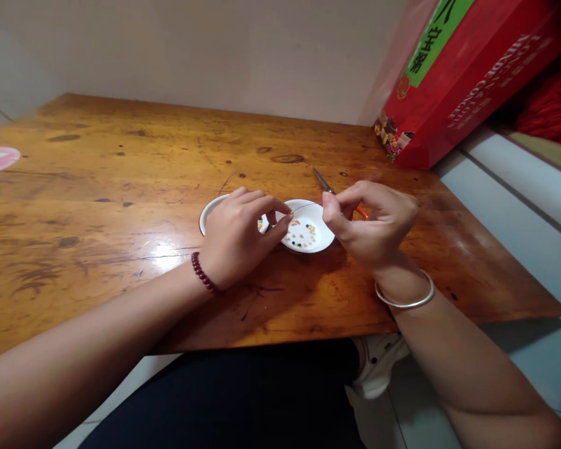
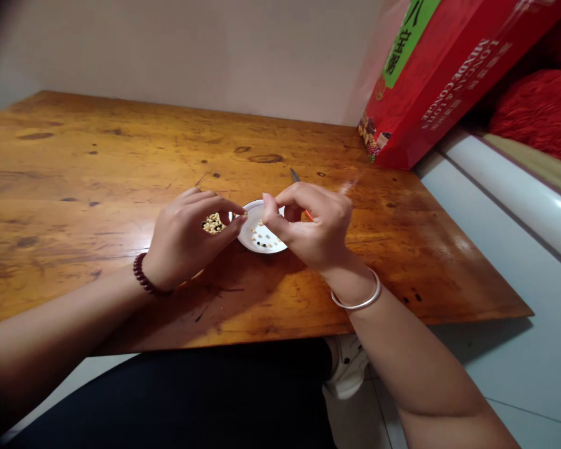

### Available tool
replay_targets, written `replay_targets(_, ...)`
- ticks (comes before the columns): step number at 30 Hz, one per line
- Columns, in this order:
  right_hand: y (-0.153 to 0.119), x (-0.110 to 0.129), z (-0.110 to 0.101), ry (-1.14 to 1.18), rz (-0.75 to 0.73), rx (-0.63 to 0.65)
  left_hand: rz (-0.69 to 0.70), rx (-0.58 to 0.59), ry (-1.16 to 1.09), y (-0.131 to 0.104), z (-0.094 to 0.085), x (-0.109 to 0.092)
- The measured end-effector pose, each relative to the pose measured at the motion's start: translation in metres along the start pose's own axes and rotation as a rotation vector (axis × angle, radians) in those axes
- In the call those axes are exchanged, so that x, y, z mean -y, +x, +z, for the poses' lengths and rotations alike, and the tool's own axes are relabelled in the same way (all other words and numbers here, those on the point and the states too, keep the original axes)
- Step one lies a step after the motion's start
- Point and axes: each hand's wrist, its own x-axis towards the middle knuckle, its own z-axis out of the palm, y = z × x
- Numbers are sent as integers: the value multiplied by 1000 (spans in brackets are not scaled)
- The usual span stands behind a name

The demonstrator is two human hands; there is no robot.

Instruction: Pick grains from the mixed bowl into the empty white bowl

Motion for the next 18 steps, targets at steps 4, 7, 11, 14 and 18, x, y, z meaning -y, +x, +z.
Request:
replay_targets(4, -1, 1, 1, 25, 20, 50, -5, 1, 14, -1, 0, 0)
replay_targets(7, -2, 0, 4, 54, 8, 67, 5, -4, 23, -1, 1, 0)
replay_targets(11, -4, -3, 8, 62, 90, 191, 38, -23, 31, -1, 1, -1)
replay_targets(14, -6, -7, 10, 83, 151, 314, 52, -26, 43, -1, 1, -1)
replay_targets(18, -9, -9, 14, 110, 253, 427, 36, -13, 61, -1, 2, 0)
